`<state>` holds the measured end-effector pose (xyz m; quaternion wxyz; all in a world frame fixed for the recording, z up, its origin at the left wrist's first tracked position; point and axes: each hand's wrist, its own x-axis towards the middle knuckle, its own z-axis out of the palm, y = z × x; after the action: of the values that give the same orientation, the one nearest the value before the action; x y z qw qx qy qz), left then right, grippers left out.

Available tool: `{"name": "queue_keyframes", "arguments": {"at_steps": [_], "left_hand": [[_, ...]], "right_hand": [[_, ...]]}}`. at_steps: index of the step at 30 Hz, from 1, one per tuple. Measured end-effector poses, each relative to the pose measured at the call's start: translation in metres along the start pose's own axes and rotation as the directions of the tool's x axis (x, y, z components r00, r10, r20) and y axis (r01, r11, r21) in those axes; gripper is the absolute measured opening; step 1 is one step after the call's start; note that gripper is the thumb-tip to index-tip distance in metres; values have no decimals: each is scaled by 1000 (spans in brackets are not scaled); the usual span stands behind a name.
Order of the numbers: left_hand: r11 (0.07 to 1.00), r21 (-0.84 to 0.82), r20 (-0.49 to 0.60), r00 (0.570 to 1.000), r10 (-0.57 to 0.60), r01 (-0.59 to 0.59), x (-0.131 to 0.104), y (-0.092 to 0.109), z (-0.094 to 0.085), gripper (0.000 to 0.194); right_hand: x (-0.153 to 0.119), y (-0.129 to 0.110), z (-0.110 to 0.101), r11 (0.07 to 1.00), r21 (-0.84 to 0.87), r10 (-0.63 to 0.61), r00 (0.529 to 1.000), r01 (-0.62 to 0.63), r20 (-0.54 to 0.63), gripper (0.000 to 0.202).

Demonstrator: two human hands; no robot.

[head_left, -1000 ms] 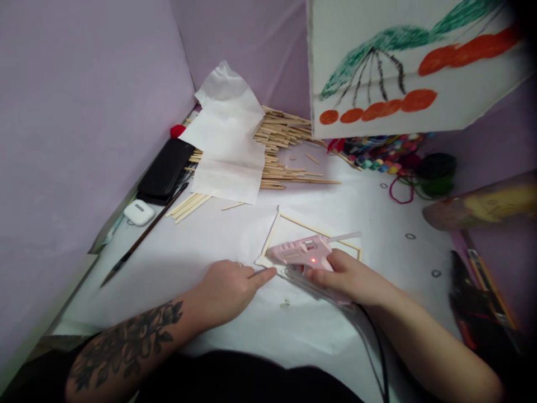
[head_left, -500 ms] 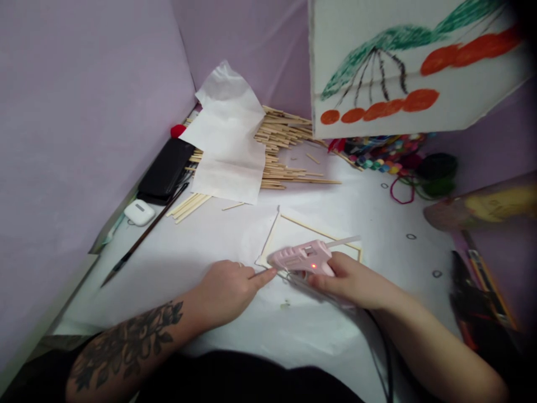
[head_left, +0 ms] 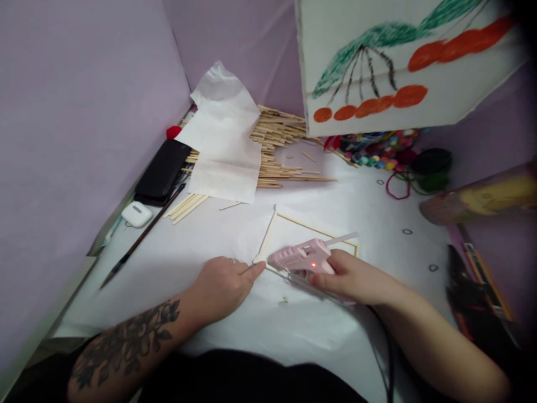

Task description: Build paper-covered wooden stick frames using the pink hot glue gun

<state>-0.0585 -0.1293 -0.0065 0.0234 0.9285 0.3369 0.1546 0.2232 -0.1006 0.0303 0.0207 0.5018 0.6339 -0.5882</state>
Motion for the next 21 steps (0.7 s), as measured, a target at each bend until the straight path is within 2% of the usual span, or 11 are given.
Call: {"name": "queue_keyframes", "arguments": {"at_steps": [8, 16, 21], "left_hand": [[1000, 21, 26, 1000, -3, 2, 1, 3, 0, 33], [997, 75, 40, 999, 8, -11, 6, 7, -5, 32], [995, 92, 101, 994, -33, 23, 6, 8, -4, 34]], "right_hand": [[-9, 2, -8, 995, -93, -23, 999, 25, 26, 33], [-35, 17, -18, 988, -139, -72, 997, 69, -17, 33], [-53, 28, -19, 996, -84, 20, 1000, -21, -15, 33]]}}
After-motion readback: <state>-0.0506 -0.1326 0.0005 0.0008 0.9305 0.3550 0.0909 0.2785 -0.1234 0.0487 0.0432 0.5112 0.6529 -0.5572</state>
